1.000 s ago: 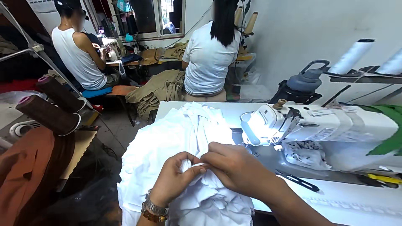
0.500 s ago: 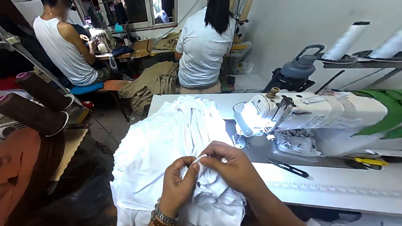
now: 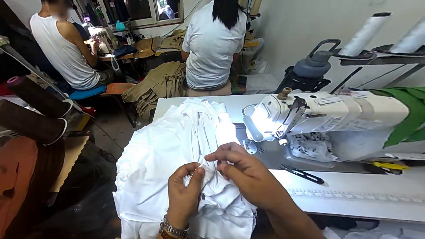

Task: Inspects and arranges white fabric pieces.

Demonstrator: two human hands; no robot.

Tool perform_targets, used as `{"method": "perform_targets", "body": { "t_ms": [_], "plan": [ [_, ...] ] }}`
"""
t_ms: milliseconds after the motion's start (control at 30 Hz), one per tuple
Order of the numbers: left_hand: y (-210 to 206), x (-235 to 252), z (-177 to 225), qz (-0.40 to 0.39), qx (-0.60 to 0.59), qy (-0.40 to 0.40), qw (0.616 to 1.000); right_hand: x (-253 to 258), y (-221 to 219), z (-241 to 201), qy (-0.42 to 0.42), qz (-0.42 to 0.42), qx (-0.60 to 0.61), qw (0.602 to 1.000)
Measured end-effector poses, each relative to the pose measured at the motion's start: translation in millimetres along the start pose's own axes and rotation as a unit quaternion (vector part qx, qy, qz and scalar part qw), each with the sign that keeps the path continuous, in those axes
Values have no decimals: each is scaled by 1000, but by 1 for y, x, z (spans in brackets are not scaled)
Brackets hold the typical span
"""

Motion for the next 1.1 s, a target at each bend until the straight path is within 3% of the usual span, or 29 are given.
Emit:
{"method": "perform_targets", "body": {
  "t_ms": [100, 267, 533, 933, 1100],
  "plan": [
    [-1, 0, 0, 1, 9, -18, 1000, -3, -8, -3, 59, 44, -45, 996],
    [-2, 0, 1, 5, 14, -36, 999, -7, -17, 5, 96, 115, 18, 989],
    [-2, -1, 0, -5, 11, -36, 999, -12, -23, 12, 92, 138, 20, 986],
    [-4, -4, -4, -25, 52, -45, 997, -3, -29, 7, 104, 123, -74, 984],
    [-3, -3, -3, -34, 21, -32, 999, -4, -25, 9, 107, 135, -3, 985]
  ]
}}
Point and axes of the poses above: each hand's wrist, its own x-axis towards the middle knuckle, its own y-axis out of the back of the hand, z = x × y, the point moved 3 cm from there along x, towards the middle knuckle, and after that the axes turned 12 degrees about -z, right-handed, at the moved point
